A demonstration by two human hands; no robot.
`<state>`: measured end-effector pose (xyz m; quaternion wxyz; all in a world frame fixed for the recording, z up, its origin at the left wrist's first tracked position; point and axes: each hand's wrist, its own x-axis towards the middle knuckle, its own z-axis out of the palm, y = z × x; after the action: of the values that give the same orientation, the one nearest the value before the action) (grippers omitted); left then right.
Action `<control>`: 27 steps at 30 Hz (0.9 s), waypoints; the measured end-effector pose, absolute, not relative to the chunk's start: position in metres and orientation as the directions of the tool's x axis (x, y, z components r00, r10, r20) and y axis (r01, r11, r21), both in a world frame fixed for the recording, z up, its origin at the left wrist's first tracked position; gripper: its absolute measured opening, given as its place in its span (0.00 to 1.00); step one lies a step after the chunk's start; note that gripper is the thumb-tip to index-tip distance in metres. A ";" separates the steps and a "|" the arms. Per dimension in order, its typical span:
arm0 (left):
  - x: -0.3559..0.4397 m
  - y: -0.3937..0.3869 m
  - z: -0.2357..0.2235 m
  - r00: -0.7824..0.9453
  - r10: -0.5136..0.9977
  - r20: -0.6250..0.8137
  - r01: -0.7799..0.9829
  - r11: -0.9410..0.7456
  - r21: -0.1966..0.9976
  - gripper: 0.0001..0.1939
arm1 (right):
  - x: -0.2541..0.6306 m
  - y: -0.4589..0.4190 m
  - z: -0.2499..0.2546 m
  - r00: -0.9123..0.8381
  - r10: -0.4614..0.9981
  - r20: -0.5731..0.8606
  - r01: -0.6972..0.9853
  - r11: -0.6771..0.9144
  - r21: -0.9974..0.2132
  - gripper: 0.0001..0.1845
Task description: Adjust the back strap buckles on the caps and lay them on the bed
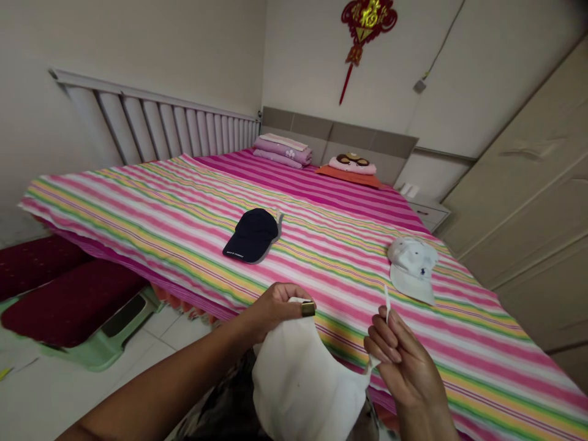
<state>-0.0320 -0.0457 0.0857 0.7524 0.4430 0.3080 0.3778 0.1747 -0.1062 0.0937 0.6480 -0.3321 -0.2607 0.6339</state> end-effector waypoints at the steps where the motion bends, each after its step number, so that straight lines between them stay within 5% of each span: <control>1: -0.032 -0.045 0.087 0.528 0.840 -0.127 -0.287 0.317 0.904 0.14 | 0.175 -0.107 0.095 0.052 0.996 -0.075 -0.653 -0.023 -0.757 0.06; 12: -0.022 -0.055 0.100 0.582 0.813 -0.026 -0.067 0.080 0.995 0.13 | 0.136 -0.110 0.095 -0.161 0.984 -0.071 -0.574 -0.152 -0.805 0.09; 19: -0.016 -0.054 0.101 0.601 0.799 -0.004 -0.175 0.137 0.975 0.14 | 0.122 -0.111 0.096 -0.112 0.989 -0.093 -0.387 -0.130 -0.913 0.13; 23: -0.015 -0.054 0.099 0.606 0.795 0.034 -0.118 0.047 0.992 0.11 | 0.124 -0.111 0.095 0.053 0.995 0.084 -0.009 0.085 -0.996 0.16; 27: -0.013 -0.055 0.098 0.593 0.803 0.060 -0.025 -0.057 0.998 0.06 | 0.127 -0.115 0.095 0.168 0.940 0.297 0.470 0.189 -0.862 0.13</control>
<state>-0.0132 -0.0554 0.0982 0.6169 0.6449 0.3018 0.3354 0.1274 -0.1149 0.0947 0.4867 -0.5893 -0.5979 0.2416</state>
